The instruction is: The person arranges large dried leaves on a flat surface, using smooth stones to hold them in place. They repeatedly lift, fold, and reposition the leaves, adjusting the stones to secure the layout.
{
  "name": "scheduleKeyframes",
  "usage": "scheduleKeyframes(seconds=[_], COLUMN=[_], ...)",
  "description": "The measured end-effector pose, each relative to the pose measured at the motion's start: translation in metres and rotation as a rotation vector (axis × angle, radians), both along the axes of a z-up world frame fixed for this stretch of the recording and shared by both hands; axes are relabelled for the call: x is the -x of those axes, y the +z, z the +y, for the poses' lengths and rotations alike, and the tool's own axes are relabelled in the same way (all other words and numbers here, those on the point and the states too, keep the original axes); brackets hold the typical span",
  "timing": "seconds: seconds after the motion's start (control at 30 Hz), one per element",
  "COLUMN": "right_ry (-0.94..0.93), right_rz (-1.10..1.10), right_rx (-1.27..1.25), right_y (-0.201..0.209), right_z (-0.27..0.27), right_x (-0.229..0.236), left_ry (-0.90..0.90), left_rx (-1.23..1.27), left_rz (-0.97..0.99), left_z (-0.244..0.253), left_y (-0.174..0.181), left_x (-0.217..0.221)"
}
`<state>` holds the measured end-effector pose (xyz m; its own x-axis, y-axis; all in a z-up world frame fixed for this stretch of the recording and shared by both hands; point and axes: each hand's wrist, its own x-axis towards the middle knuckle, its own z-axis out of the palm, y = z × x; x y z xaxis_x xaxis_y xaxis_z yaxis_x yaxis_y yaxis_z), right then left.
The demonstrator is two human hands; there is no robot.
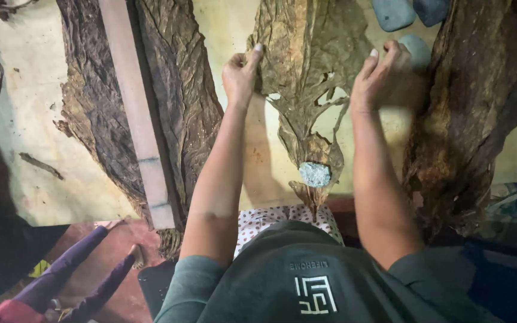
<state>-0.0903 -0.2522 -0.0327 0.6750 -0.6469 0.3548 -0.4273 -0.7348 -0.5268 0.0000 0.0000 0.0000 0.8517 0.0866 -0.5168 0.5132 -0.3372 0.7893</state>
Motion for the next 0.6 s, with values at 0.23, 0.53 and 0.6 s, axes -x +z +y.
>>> scheduleKeyframes(seconds=[0.23,0.53,0.6], right_ry=[0.512,0.395,0.311], right_rz=[-0.047,0.778,0.757], right_rx=[-0.249,-0.027,-0.078], right_y=[0.032,0.007,-0.007], right_z=[0.066,0.020,0.013], right_x=[-0.032,-0.020,-0.013], left_ry=[0.131,0.262,0.223], left_rx=[-0.061,-0.138,-0.195], left_rz=[-0.024,-0.151,-0.080], left_z=[-0.003,0.024,0.024], left_y=[-0.023,-0.024,-0.026], left_x=[-0.008,0.001,0.004])
